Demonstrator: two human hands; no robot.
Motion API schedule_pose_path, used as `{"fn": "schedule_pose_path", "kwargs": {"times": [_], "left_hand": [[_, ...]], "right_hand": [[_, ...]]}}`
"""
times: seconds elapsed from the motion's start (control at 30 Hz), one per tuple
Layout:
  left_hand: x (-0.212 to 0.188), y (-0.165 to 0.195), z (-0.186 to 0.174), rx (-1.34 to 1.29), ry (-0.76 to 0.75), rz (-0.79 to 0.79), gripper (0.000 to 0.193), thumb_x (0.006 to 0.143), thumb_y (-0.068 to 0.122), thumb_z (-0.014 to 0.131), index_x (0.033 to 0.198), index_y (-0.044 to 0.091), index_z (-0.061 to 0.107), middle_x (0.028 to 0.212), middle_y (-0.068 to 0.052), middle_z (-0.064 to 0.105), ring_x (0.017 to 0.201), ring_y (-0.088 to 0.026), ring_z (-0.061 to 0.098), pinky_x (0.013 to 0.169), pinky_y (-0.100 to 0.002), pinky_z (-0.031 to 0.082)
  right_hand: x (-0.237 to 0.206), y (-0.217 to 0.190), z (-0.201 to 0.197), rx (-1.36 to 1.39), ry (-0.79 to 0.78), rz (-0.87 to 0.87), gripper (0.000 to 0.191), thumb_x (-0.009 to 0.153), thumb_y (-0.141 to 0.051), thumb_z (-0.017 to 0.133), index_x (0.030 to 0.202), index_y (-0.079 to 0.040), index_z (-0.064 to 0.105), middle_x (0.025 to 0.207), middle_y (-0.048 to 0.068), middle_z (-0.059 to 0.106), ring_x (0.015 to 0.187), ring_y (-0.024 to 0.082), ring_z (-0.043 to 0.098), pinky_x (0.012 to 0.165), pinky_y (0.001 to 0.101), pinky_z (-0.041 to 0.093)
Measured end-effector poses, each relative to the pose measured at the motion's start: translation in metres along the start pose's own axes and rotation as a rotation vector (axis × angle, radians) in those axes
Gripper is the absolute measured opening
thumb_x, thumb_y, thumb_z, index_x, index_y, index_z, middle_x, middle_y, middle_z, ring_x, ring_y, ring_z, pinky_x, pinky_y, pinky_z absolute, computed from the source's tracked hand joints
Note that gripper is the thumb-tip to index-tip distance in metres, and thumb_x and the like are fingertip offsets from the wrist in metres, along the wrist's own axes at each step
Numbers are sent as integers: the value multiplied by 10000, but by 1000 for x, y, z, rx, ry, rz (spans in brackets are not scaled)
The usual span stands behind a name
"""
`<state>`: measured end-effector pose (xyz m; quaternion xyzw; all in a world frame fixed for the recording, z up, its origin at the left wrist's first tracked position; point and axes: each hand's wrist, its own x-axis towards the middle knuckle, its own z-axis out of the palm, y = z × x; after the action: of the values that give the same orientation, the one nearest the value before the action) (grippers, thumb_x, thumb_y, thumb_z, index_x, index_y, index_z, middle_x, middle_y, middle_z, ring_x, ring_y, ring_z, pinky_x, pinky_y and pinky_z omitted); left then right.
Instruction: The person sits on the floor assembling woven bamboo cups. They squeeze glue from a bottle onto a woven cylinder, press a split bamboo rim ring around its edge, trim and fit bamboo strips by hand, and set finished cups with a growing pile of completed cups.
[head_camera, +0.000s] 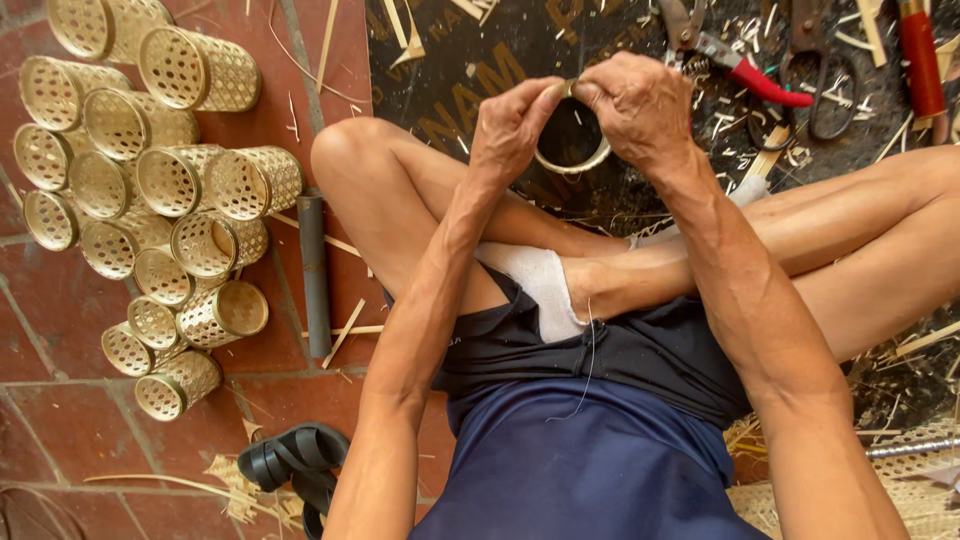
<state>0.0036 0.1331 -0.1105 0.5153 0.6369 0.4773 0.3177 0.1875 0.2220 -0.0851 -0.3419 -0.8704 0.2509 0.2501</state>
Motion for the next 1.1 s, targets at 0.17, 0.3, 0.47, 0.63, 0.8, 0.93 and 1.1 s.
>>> {"fn": "schedule_pose_path", "kwargs": {"times": [0.17,0.3,0.47,0.63,0.8,0.93,1.1], "left_hand": [[-2,8,1,206,13,-16,282,1028,308,635,1112,74,768,870,-139,771,735,-226,781,653,-325,575],[-3,8,2,183,60,32,289,1044,352,618,1124,112,758,935,-100,792,806,-202,801,694,-317,620],[-5,14,3,225,51,-23,326,1034,385,605,1115,120,775,916,-94,793,797,-217,794,679,-337,612],[-8,17,4,271,120,23,326,1045,379,587,1090,113,770,945,-89,786,826,-223,777,709,-344,608],[-10,20,6,334,160,93,292,1056,350,595,1062,109,758,957,-77,773,851,-232,746,730,-357,591],[-14,28,8,400,191,93,267,1030,329,614,1032,99,749,882,-120,704,794,-251,701,681,-367,564],[-20,28,13,430,187,28,243,1038,310,601,1043,109,739,834,-116,698,707,-264,694,610,-386,538]], "right_hand": [[-12,6,-12,375,17,62,151,1095,-131,723,1173,-3,744,1075,113,729,946,242,706,794,357,574],[-25,4,-19,716,-124,538,188,996,-166,740,1059,8,704,893,58,714,719,124,692,563,263,604],[-28,-13,-23,775,-63,650,233,1043,-168,738,1036,57,679,817,113,681,629,136,660,519,263,569],[-49,-44,-13,889,13,801,355,1012,-127,686,1279,42,525,890,37,685,648,112,723,522,253,641],[-63,-53,0,896,96,781,430,1005,-59,713,1362,79,515,863,78,685,613,147,665,495,269,574],[-62,-54,-1,893,103,883,509,989,-55,730,1406,48,457,825,97,690,579,145,667,468,274,561],[-71,-70,12,1182,201,898,591,955,-53,725,1461,50,438,841,118,722,585,146,693,502,283,597]]}}
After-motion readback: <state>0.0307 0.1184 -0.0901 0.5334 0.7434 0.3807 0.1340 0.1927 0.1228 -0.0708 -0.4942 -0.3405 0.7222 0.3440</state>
